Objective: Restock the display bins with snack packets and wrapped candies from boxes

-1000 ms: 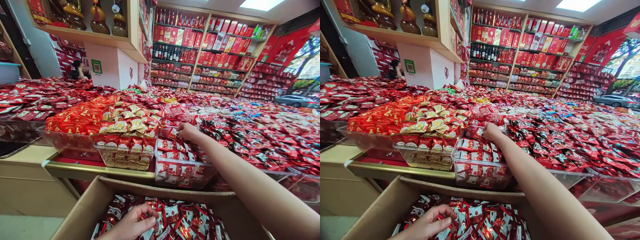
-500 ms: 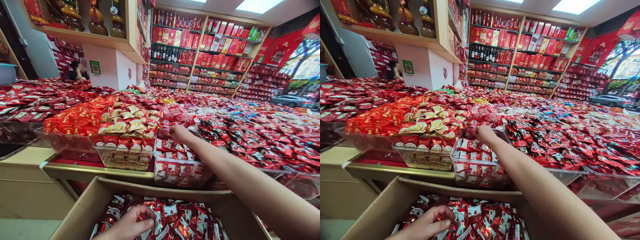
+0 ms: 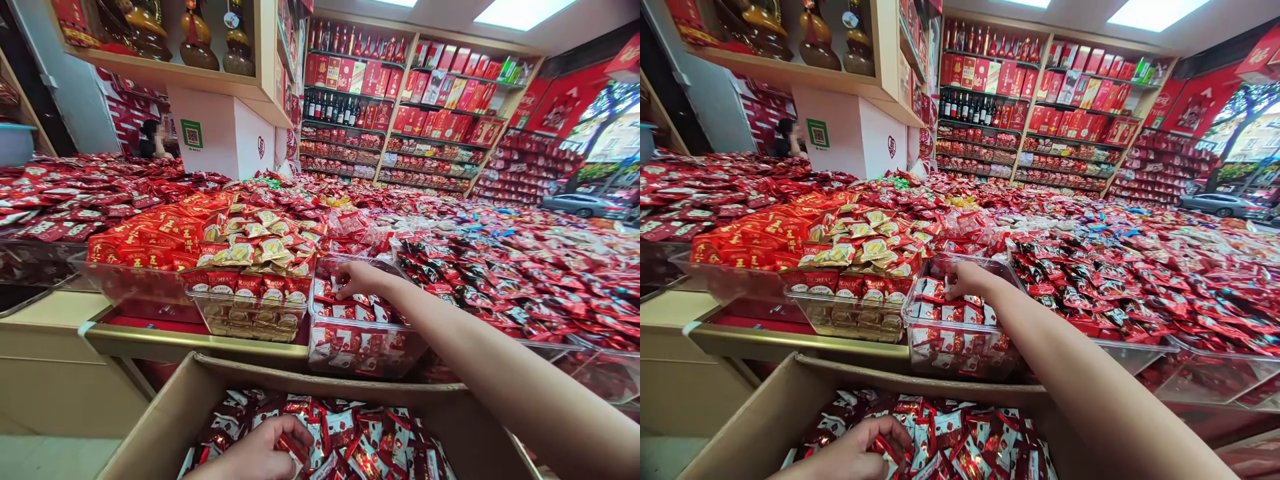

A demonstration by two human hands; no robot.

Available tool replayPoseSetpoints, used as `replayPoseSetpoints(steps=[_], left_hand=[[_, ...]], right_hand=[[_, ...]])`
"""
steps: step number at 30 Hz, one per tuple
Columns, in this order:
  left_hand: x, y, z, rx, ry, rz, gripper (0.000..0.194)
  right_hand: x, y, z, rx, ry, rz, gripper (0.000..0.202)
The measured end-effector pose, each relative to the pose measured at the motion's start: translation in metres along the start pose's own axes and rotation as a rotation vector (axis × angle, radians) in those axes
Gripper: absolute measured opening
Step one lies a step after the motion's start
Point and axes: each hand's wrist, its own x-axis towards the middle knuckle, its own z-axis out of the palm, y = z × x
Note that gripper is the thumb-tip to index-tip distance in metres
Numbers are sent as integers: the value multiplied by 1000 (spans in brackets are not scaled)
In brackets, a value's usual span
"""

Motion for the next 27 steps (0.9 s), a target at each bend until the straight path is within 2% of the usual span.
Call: replayPoseSetpoints(steps=[2,5,9,12,14,15,16,19,22,24,27], left_hand=[[0,-1,-2,-25,8,23,33],[-2,8,-3,-88,-1,110,26],[-13,33,1,-446,-60,174,26],[-24,48,3,-677,-53,198,27],[-30,53,2,-747,-39,215,26],[-32,55,2,-776,-33,222,26],[-33,55,2,-800,-29,228,26],[-35,55,6,-848,-34,265,27],[-34,55,15,-867,-67,296,27],[-34,56,19,-871,-83,299,27],[-35,58,20,-844,-86,285,29]], right_hand=[[-1,1,1,29,51,-3,34],[-1,1,-2,39,166,25,33],[-11,-12,-23,-76,331,38,26],[-43,-44,-41,-112,506,-82,17],[-77,-72,-40,-18,628,-172,17],[-96,-86,-33,44,627,-214,17],[-115,-97,-21,114,565,-215,18],[-157,-115,38,275,244,34,29],[-166,-112,95,642,-2,99,33],[-163,-106,115,940,-98,90,33],[-157,-103,120,1241,-137,104,32]])
